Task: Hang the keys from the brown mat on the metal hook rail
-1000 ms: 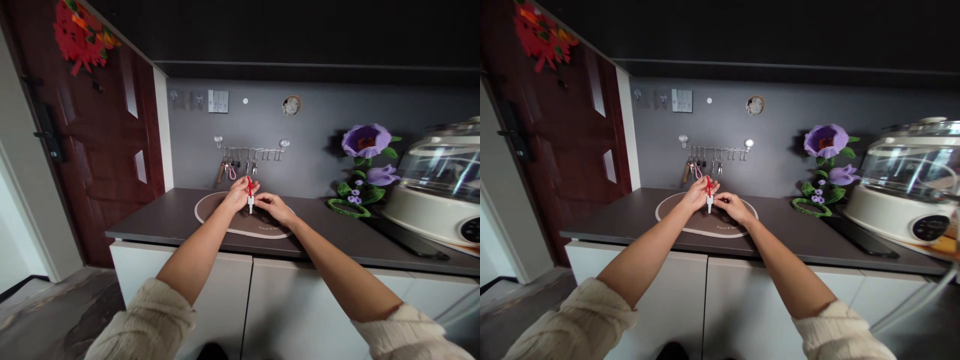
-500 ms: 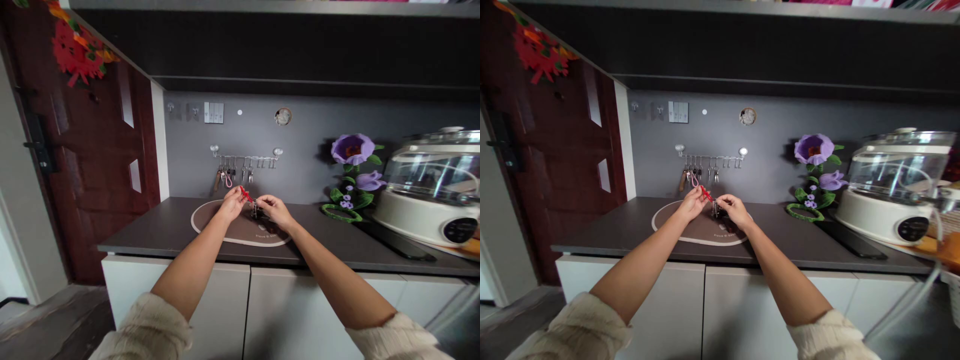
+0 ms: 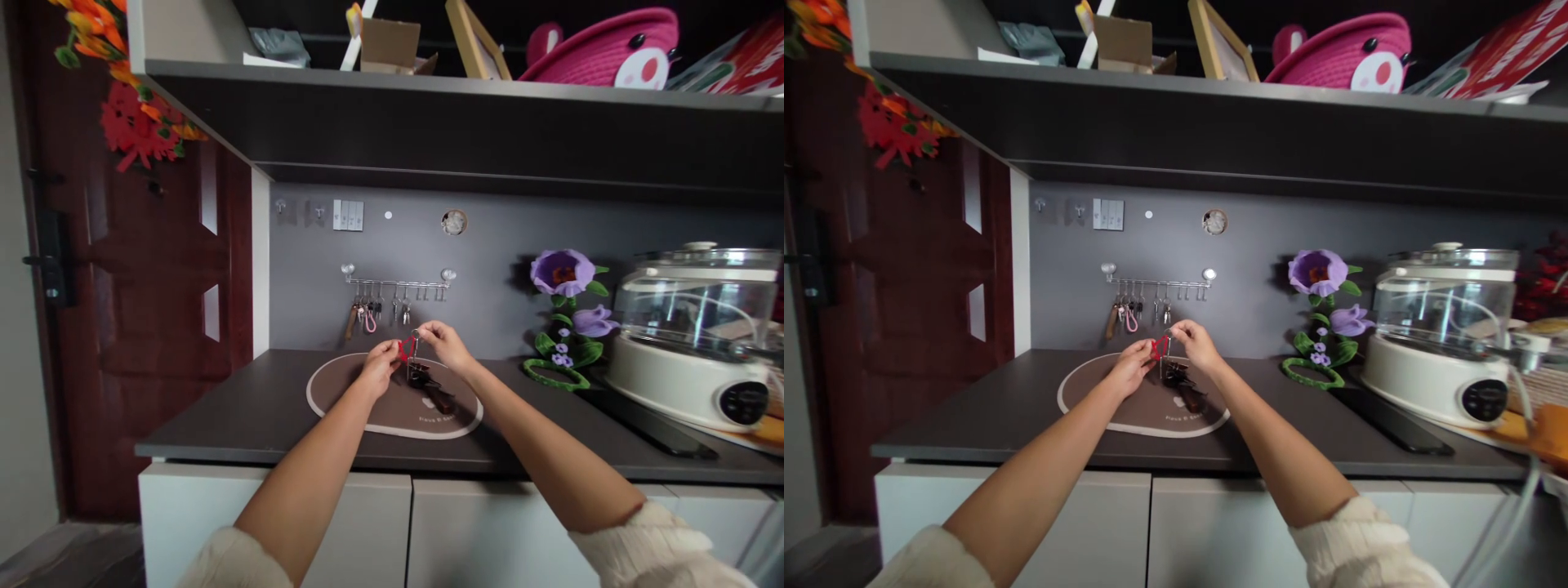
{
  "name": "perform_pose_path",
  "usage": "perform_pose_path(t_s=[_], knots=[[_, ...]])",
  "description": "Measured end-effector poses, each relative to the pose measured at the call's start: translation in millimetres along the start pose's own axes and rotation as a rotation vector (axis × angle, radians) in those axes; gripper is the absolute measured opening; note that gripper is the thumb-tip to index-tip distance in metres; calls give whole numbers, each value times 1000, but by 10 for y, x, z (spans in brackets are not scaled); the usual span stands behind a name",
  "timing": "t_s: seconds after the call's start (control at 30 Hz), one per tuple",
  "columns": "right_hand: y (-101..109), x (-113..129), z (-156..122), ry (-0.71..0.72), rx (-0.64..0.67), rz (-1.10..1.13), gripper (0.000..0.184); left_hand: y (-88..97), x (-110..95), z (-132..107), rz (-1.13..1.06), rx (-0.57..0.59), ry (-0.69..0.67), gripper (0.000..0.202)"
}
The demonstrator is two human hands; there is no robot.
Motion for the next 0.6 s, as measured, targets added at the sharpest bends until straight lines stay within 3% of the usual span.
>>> perform_pose_path(t_s=[0.27,0.4,0.6], knots=[[72,-24,356,-22,-39,-76,20,31,86,42,210,-23,-28,24],[154,-41,516,-18,-78,-140,18,64,50,38,336,-92,-92,23],[295,-111,793,-35,-162,-258,14,121,56,59,353,-150,-87,24]])
Point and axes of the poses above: each hand's wrist, its own z-axis towards the middle knuckle, its own y-axis out of the back of the hand, x = y × z, the point moved 8 cm from there along z, towards the middle knuckle, and after that the axes turned 5 degrees about z, right-handed, at the moved point
